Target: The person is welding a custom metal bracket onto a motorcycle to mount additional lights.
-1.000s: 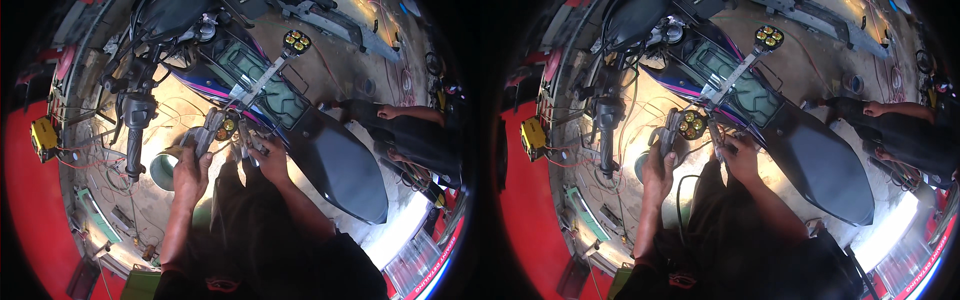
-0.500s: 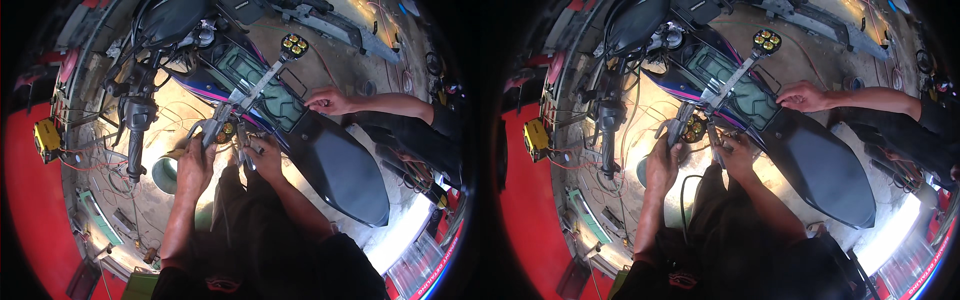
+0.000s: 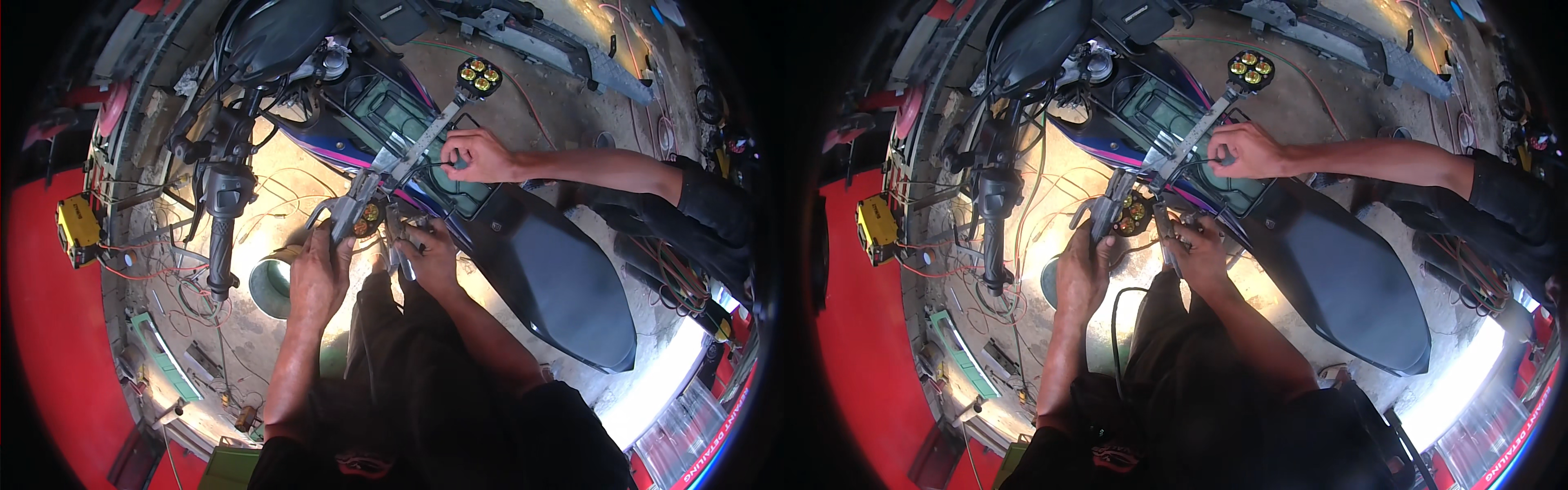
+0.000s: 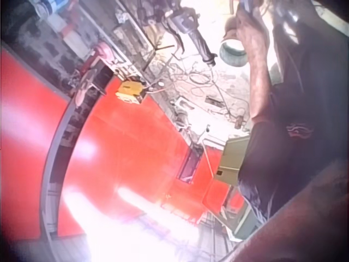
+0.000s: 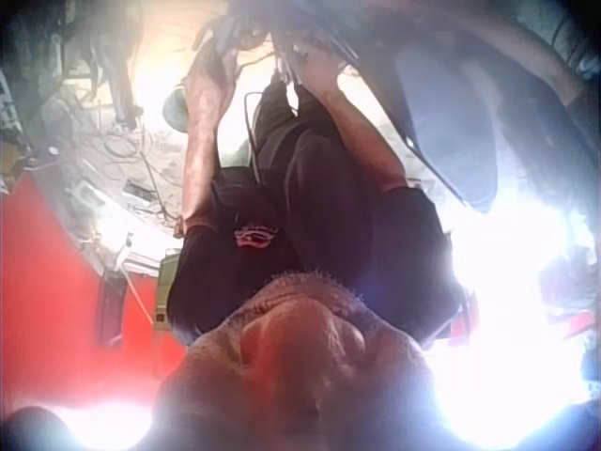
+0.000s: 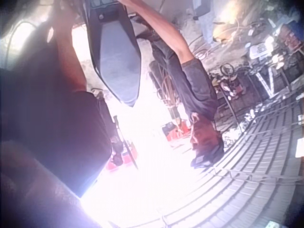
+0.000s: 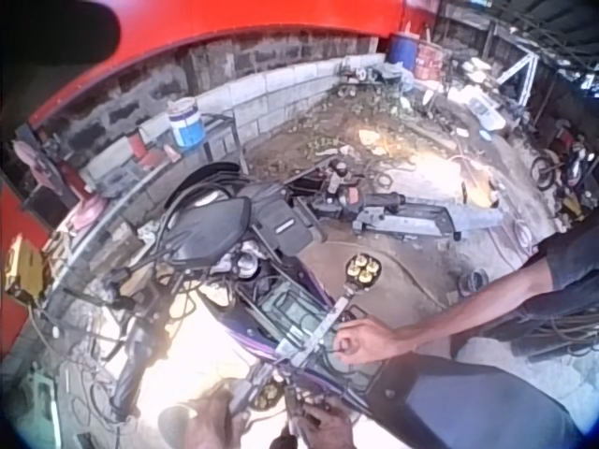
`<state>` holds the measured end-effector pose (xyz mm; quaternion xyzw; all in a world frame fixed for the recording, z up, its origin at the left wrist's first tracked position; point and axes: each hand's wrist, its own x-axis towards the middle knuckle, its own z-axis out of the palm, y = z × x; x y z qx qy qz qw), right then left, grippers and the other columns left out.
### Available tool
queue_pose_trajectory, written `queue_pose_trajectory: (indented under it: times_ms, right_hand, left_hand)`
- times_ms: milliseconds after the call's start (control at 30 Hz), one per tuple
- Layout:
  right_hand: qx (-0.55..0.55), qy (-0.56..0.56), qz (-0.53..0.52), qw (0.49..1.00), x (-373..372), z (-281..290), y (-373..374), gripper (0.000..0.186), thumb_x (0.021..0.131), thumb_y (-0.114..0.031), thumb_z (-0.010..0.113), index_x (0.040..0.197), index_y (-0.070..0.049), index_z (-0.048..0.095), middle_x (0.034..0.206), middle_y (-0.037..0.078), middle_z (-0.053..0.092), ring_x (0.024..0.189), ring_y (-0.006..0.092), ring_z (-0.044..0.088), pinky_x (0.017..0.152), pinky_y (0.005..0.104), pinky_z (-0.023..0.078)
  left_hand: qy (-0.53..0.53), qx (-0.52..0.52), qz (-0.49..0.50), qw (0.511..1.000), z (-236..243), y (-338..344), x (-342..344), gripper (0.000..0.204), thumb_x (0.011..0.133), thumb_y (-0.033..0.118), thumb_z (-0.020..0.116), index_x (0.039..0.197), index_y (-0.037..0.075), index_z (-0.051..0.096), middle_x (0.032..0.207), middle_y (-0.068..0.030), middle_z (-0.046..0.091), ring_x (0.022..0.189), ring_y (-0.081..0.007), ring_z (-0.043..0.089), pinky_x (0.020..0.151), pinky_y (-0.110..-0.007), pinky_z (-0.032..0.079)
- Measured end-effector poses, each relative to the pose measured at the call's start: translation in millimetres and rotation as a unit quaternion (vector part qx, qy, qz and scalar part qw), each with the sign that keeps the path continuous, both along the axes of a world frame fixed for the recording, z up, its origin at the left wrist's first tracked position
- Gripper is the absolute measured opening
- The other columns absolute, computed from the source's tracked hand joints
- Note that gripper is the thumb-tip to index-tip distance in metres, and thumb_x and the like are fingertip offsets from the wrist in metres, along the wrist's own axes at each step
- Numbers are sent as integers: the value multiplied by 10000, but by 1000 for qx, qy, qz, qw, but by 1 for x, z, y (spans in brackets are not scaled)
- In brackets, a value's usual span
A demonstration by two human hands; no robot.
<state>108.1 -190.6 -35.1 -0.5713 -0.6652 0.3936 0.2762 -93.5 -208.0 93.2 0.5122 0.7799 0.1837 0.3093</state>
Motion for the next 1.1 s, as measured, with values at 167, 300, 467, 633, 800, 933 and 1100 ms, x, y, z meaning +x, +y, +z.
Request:
queue_pose_trajectory:
  times_ms: [167,300,467,633,800,933,1100]
  right_hand:
    - [-17,2,4,1000,0,2,0,330,766,-147,838,1061,-35,740,1048,141,605,959,313,617,826,405,505]
    - [-11,-5,5,1000,0,1,1,337,772,-162,836,1073,-41,742,1075,142,604,976,313,618,830,404,507]
    - [3,-11,5,1000,0,-1,0,335,782,-173,830,1083,-52,744,1105,142,603,1002,312,617,840,402,511]
    - [-6,-8,0,1000,-1,-1,-2,352,790,-155,821,1123,-78,736,1108,139,604,1016,306,616,841,396,513]
    - [-35,1,-9,999,-6,8,-3,388,797,-127,803,1174,-99,719,1105,142,604,1018,308,621,844,402,514]
    - [-18,2,-5,1000,-8,15,-1,401,804,-113,786,1198,-104,712,1139,149,597,1051,327,622,866,409,515]
    - [-10,-16,-2,1000,-8,12,-3,399,813,-119,776,1206,-101,707,1166,155,588,1072,339,618,879,416,519]
  left_hand:
    - [7,-1,-1,1000,-2,-2,1,433,981,254,624,1278,-53,545,1076,-320,654,975,-492,646,802,-524,520]
    - [7,4,6,1000,-1,0,2,422,982,255,623,1273,-41,551,1074,-318,654,969,-491,646,800,-524,518]
    - [13,3,1,1000,-1,-1,2,420,979,256,627,1274,-35,554,1075,-316,655,971,-486,649,803,-525,518]
    - [14,3,3,1000,-1,-2,2,422,975,256,632,1273,-32,556,1072,-313,657,966,-484,651,796,-525,519]
    - [17,1,8,1000,-2,-3,2,428,972,257,637,1285,-24,556,1073,-318,658,956,-482,659,789,-527,525]
    - [16,-2,12,1000,0,-2,3,435,972,258,637,1291,-24,554,1073,-319,659,962,-483,659,794,-527,527]
    - [13,-5,10,1000,-3,-3,2,438,975,263,633,1291,-29,554,1084,-322,656,966,-482,660,796,-530,528]
